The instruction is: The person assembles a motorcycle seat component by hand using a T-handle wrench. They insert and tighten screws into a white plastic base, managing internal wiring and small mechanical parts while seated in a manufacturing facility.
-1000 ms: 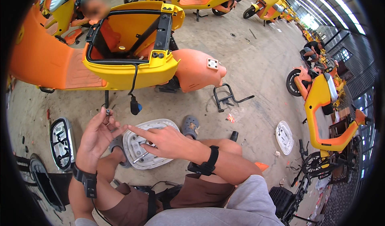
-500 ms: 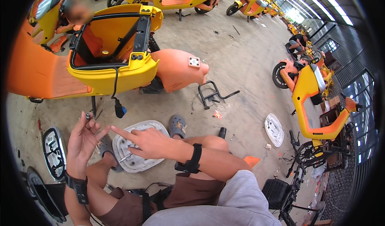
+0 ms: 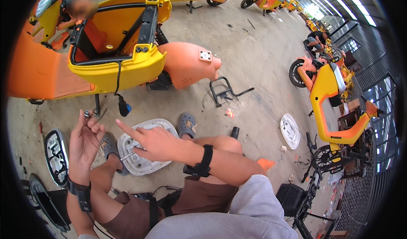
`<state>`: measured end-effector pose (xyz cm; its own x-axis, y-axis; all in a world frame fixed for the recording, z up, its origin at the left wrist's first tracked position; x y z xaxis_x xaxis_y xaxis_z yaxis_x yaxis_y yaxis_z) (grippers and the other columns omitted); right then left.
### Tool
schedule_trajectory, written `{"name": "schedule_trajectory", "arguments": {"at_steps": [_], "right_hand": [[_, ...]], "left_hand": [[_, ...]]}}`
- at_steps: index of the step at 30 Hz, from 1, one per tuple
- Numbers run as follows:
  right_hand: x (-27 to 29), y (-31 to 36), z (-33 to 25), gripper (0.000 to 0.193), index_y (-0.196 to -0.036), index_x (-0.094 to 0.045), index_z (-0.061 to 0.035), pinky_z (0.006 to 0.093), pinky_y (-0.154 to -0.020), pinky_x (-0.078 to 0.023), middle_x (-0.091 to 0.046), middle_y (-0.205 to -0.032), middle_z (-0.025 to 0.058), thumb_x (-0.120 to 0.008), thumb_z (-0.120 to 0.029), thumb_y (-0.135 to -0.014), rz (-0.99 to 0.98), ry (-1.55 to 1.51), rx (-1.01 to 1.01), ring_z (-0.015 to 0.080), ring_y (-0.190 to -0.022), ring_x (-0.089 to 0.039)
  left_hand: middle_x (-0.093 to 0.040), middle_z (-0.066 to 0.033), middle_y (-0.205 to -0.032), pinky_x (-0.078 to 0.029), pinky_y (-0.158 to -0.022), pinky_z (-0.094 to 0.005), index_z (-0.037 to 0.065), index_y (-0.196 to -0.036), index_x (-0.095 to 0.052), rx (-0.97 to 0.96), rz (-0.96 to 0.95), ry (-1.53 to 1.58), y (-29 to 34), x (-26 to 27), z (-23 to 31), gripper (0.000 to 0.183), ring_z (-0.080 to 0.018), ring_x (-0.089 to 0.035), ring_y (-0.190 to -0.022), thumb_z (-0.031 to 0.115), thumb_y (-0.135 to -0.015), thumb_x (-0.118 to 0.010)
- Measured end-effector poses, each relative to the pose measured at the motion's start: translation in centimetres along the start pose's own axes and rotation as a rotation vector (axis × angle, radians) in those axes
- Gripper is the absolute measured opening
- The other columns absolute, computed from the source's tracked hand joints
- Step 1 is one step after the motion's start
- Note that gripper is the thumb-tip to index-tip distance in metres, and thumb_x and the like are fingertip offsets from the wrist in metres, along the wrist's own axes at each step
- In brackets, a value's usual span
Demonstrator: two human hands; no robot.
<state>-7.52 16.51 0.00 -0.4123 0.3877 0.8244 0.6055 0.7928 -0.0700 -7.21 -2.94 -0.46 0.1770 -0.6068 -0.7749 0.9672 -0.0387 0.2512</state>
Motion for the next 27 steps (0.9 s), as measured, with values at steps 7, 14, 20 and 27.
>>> {"name": "schedule_trajectory", "arguments": {"at_steps": [7, 14, 20, 27], "right_hand": [[0.7, -0.1, -0.2, 0.089, -0.16, -0.009, -0.0258, 0.047, -0.061, -0.056, -0.064, -0.097, 0.0178, -0.063, -0.024, -0.09, -0.01, -0.019, 0.014, 0.0403, -0.071, -0.066], [0.5, -0.1, -0.4, 0.088, -0.16, -0.009, -0.0259, 0.0465, -0.06, -0.056, -0.064, -0.098, 0.0181, -0.061, -0.023, -0.089, -0.031, -0.022, 0.018, 0.0401, -0.072, -0.066], [0.4, -0.2, -0.6, 0.09, -0.16, -0.008, -0.0256, 0.0467, -0.059, -0.056, -0.063, -0.097, 0.0177, -0.062, -0.021, -0.088, -0.007, -0.009, 0.039, 0.04, -0.069, -0.065], [0.5, 0.2, -0.3, 0.093, -0.16, -0.008, -0.0238, 0.0455, -0.057, -0.056, -0.063, -0.094, 0.0166, -0.064, -0.02, -0.086, 0.012, -0.01, 0.045, 0.0389, -0.066, -0.065]], "left_hand": [[-0.058, 0.0005, -0.076, -0.053, -0.1, -0.0464, 0.007, -0.106, -0.059, -0.008, -0.003, -0.045, 0.3, -1.2, -0.5, 0.027, -0.0154, -0.064, -0.078, 0.033, -0.105, -0.052], [-0.061, -0.0012, -0.076, -0.049, -0.105, -0.0516, 0.006, -0.105, -0.06, -0.037, -0.034, -0.047, 0.5, -1.0, 0.2, 0.027, -0.0181, -0.065, -0.086, 0.032, -0.105, -0.051], [-0.054, -0.0005, -0.075, -0.05, -0.105, -0.0527, 0.005, -0.105, -0.058, -0.05, -0.02, -0.001, 0.6, -0.7, 0.2, 0.028, -0.0165, -0.06, -0.079, 0.032, -0.105, -0.051], [-0.047, 0.0003, -0.074, -0.05, -0.104, -0.0498, 0.005, -0.105, -0.057, -0.057, -0.013, 0.038, 0.5, -1.2, -0.4, 0.028, -0.0136, -0.052, -0.071, 0.032, -0.106, -0.05]]}}
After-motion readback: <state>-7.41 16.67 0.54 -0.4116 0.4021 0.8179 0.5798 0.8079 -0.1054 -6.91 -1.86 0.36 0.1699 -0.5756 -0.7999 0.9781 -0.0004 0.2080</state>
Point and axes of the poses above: each hand's wrist, its own y-axis away from the middle knuckle, its own x-axis out of the back of the hand, z = x × y, the point moved 7 cm from there along -y, towards the middle knuckle
